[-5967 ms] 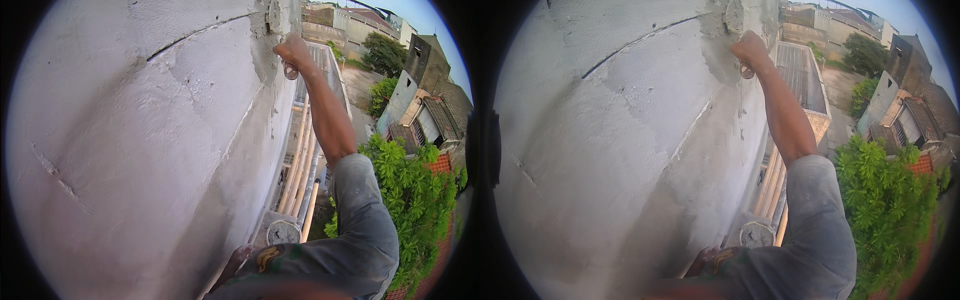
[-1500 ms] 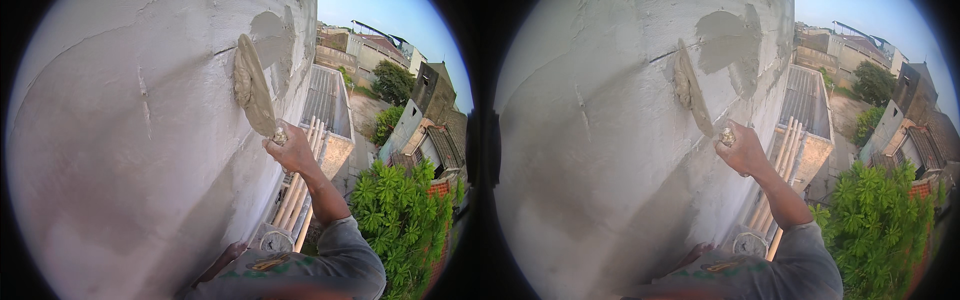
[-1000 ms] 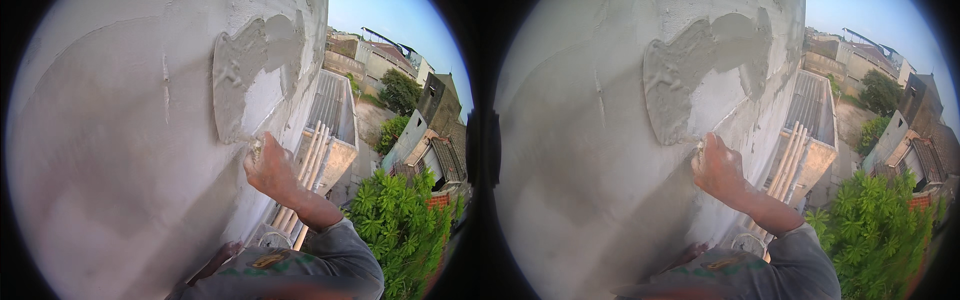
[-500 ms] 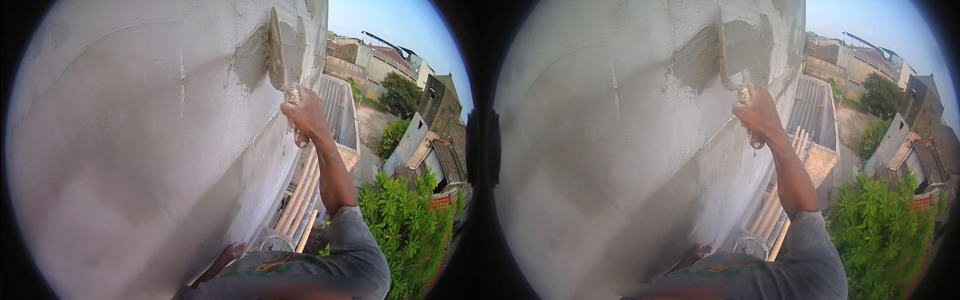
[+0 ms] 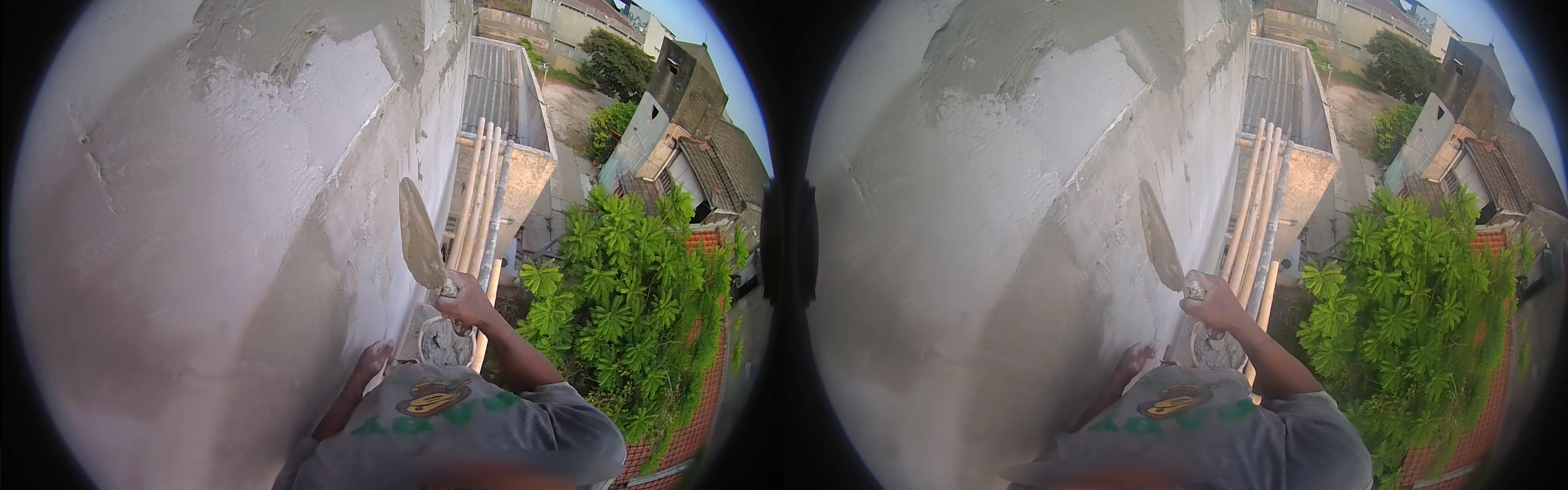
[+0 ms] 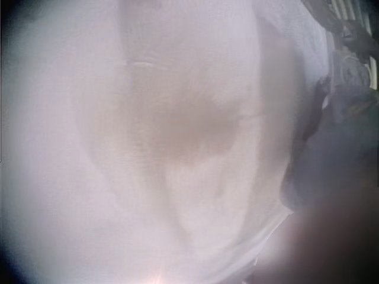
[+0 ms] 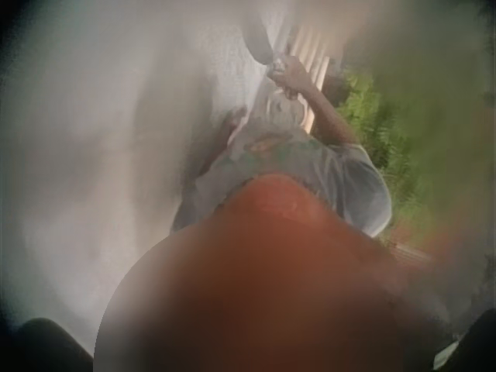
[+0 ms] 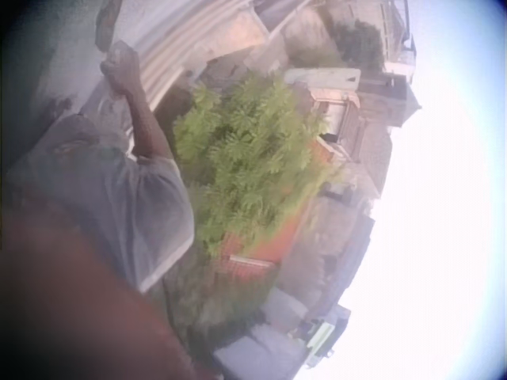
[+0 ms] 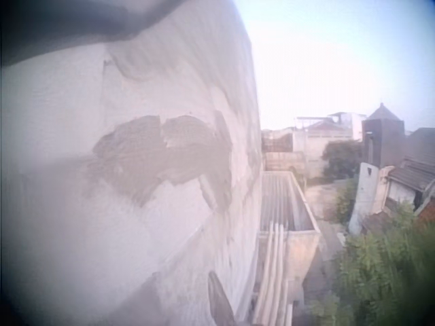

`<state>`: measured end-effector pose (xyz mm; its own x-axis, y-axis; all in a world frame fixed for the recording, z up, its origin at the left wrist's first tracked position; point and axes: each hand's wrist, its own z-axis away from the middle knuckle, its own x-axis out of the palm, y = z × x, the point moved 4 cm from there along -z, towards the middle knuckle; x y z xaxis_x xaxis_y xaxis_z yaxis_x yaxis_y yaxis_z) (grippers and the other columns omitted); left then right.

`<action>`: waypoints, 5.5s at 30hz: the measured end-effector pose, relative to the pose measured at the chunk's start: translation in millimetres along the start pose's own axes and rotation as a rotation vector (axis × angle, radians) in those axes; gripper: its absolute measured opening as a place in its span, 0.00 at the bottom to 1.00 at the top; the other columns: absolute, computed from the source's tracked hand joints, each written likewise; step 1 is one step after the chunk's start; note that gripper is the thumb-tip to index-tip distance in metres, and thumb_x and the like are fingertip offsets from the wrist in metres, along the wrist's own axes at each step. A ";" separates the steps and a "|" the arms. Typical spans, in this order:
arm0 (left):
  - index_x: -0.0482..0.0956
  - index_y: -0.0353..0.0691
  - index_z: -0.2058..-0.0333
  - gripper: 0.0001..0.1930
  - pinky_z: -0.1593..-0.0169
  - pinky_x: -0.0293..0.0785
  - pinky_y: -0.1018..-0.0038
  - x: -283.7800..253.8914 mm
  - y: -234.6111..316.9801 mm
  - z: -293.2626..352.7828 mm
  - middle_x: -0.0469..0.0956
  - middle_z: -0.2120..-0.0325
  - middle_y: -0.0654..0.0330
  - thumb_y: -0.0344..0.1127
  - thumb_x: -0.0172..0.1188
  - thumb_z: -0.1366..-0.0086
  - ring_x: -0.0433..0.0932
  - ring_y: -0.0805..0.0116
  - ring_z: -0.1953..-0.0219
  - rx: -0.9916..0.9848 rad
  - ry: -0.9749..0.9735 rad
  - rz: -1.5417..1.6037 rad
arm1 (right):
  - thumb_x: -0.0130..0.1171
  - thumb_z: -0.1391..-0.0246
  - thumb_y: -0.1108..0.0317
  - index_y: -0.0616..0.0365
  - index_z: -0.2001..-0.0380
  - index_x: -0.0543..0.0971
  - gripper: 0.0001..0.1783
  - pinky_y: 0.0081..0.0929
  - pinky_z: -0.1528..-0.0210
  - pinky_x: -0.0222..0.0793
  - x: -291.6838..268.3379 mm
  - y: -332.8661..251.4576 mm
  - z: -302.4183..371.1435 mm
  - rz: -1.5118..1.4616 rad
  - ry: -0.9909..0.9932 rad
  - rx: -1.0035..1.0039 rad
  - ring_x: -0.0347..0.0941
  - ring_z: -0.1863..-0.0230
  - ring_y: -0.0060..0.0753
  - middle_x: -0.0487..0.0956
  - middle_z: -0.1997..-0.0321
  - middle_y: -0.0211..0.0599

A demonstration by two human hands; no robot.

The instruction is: The person applies cement mortar to a vertical wall using a trowel and a bucket. They also use a hammer to tap and adjust a concrete block into place on the wall.

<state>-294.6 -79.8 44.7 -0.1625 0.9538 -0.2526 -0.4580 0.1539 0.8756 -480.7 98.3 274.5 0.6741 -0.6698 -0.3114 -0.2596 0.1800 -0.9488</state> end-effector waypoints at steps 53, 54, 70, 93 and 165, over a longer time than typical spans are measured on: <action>0.63 0.23 0.44 0.33 0.44 0.69 0.61 -11.4 -4.0 -132.6 0.71 0.48 0.35 0.48 0.58 0.34 0.72 0.44 0.46 0.021 0.336 -0.380 | 0.57 0.59 0.71 0.58 0.79 0.73 0.04 0.32 0.83 0.69 36.8 245.5 362.6 -1.173 0.861 0.993 0.69 0.87 0.32 0.71 0.84 0.34; 0.62 0.23 0.44 0.33 0.44 0.68 0.61 -14.6 -4.2 -135.0 0.70 0.47 0.35 0.48 0.58 0.34 0.72 0.45 0.45 0.021 0.330 -0.399 | 0.57 0.59 0.71 0.58 0.79 0.72 0.04 0.31 0.83 0.69 35.8 238.4 364.4 -1.147 0.858 0.968 0.69 0.87 0.31 0.71 0.84 0.34; 0.57 0.22 0.40 0.34 0.40 0.66 0.66 -44.3 -9.5 -148.1 0.68 0.44 0.38 0.43 0.58 0.33 0.70 0.53 0.43 0.060 0.127 -0.448 | 0.60 0.61 0.72 0.57 0.78 0.75 0.05 0.29 0.83 0.68 78.1 229.8 439.3 -1.220 1.070 0.958 0.71 0.85 0.30 0.73 0.82 0.33; 0.60 0.30 0.42 0.32 0.44 0.67 0.58 169.3 39.1 -271.9 0.69 0.46 0.41 0.49 0.56 0.34 0.71 0.49 0.45 -0.085 -0.658 -0.664 | 0.56 0.56 0.72 0.59 0.82 0.76 0.05 0.30 0.84 0.68 246.7 160.0 498.4 -1.356 2.066 0.526 0.71 0.86 0.31 0.74 0.84 0.37; 0.68 0.38 0.45 0.29 0.63 0.69 0.60 129.7 -0.8 -245.8 0.76 0.58 0.56 0.53 0.59 0.37 0.76 0.59 0.59 -0.158 -0.849 -0.783 | 0.55 0.56 0.74 0.59 0.78 0.72 0.02 0.29 0.84 0.68 173.8 149.1 468.3 -1.310 1.796 0.627 0.70 0.85 0.30 0.72 0.81 0.35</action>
<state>-530.1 -19.6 -90.0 0.8225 0.4881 -0.2921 -0.2880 0.8001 0.5261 -78.3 346.1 54.3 -0.9295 -0.2426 0.2778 0.0609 -0.8438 -0.5332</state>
